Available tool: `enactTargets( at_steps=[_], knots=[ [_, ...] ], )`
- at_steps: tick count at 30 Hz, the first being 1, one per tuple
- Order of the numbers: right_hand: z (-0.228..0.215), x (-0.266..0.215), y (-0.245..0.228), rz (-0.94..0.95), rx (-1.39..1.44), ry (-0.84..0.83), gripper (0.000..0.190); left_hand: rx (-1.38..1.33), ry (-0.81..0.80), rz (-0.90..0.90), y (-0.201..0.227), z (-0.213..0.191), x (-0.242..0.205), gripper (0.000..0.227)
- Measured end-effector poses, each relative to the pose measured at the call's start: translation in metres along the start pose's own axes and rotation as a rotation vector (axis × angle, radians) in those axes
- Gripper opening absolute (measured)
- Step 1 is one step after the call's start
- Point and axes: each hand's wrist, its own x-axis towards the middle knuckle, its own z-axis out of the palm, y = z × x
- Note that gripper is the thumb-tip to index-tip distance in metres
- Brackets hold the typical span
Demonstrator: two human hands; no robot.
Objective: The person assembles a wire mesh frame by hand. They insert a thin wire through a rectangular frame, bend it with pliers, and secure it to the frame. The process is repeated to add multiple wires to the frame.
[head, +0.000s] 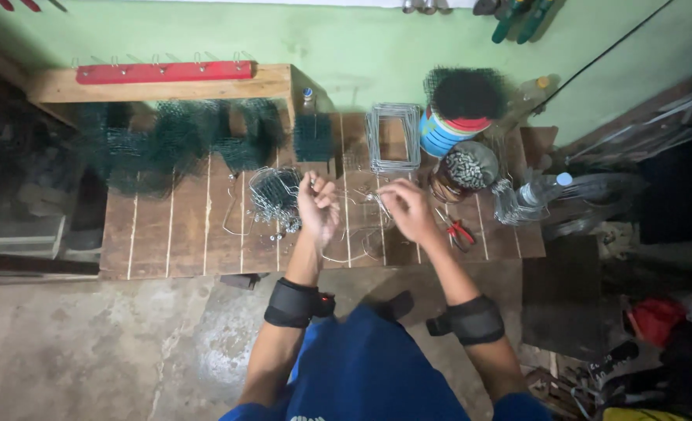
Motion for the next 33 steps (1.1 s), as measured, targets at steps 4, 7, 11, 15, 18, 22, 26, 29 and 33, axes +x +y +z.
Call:
enactTargets(
  at_steps=[4,7,11,15,18,22,26,29,33],
  knots=[
    [0.001,-0.057,0.200,0.267,0.188,-0.011,0.027,-0.068,-0.043,-0.021,0.010,-0.010,0.004,0.012],
    [0.007,-0.102,0.301,0.603,-0.281,-0.190,0.040,-0.179,-0.100,-0.055,0.010,-0.003,0.001,0.009],
    [0.024,-0.132,0.332,0.572,-0.519,-0.232,0.050,-0.252,-0.090,-0.099,0.006,0.009,-0.007,0.014],
    [0.052,-0.159,0.401,0.483,-0.525,-0.032,0.050,-0.225,-0.199,-0.117,0.007,-0.006,-0.006,0.014],
    [0.046,-0.148,0.332,0.687,-0.407,0.073,0.032,-0.196,-0.045,-0.119,-0.005,0.062,-0.041,0.021],
    [0.024,-0.129,0.269,0.685,-0.489,0.265,0.045,-0.106,0.028,-0.103,0.001,0.056,-0.041,0.021],
    [0.000,-0.109,0.233,0.430,-0.343,0.517,0.034,-0.041,-0.052,-0.076,0.006,0.036,-0.031,0.013],
    [-0.030,-0.076,0.120,0.434,0.044,0.496,0.029,-0.033,-0.089,-0.109,0.006,0.042,-0.032,0.014],
    [-0.062,-0.047,0.015,0.297,0.582,0.107,0.043,0.008,-0.012,-0.201,0.003,0.053,-0.036,0.025]
  ],
)
